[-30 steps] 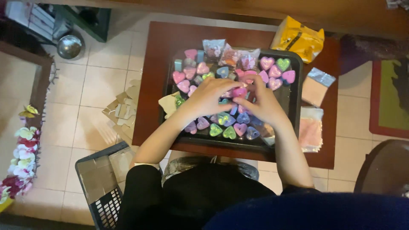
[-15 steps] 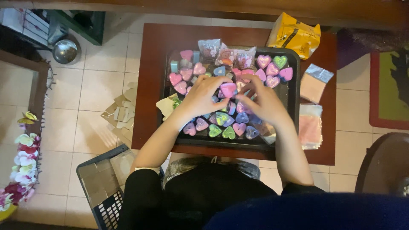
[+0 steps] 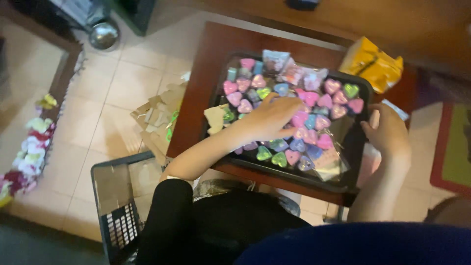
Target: Packaging heart-shaped colorful soaps or wax melts into small plastic bags.
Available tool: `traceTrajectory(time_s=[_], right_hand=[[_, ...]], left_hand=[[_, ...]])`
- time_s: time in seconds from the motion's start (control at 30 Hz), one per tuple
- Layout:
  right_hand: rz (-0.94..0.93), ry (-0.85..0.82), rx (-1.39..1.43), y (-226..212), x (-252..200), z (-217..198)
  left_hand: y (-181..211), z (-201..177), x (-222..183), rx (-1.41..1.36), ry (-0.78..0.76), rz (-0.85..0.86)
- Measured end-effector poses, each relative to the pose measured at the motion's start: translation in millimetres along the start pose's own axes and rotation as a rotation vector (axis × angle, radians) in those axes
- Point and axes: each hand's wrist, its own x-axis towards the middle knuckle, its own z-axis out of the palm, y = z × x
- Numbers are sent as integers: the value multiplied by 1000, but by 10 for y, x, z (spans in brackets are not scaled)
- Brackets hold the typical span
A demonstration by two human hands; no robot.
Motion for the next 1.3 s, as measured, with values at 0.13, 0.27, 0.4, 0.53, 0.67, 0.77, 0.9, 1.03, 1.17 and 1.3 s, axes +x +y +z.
traceTrajectory(time_s=[0.13, 0.27, 0.4, 0.53, 0.67, 0.77, 0.9, 1.03, 1.17, 1.3], right_hand=[[-282, 52, 103, -880, 34, -75], [-495, -28, 114, -1600, 10, 47], [-573, -93, 91, -1908, -10, 299], [-577, -103, 127, -2030, -20, 470], [-592, -105, 175, -2024, 0, 541], [-587, -89, 205, -2022, 10, 538], [-531, -76, 289, -2044, 41, 514], [-485, -84, 305, -1970, 80, 364], [-267, -94, 156, -1506, 116, 45], [183, -143, -89, -580, 131, -109]], left_hand=[[-145, -52, -93, 77, 74, -28], [-234, -155, -157, 122, 119, -70], [-310, -267, -272, 113, 98, -119], [-495, -311, -407, 83, 90, -137], [-578, -334, -490, 9, 131, -151], [-608, -324, -525, -52, 179, -120], [-572, -365, -537, -119, 200, -87], [-491, -416, -523, -140, 170, -116], [-519, -382, -535, -101, 189, -126], [-568, -378, -542, -27, 253, -133]])
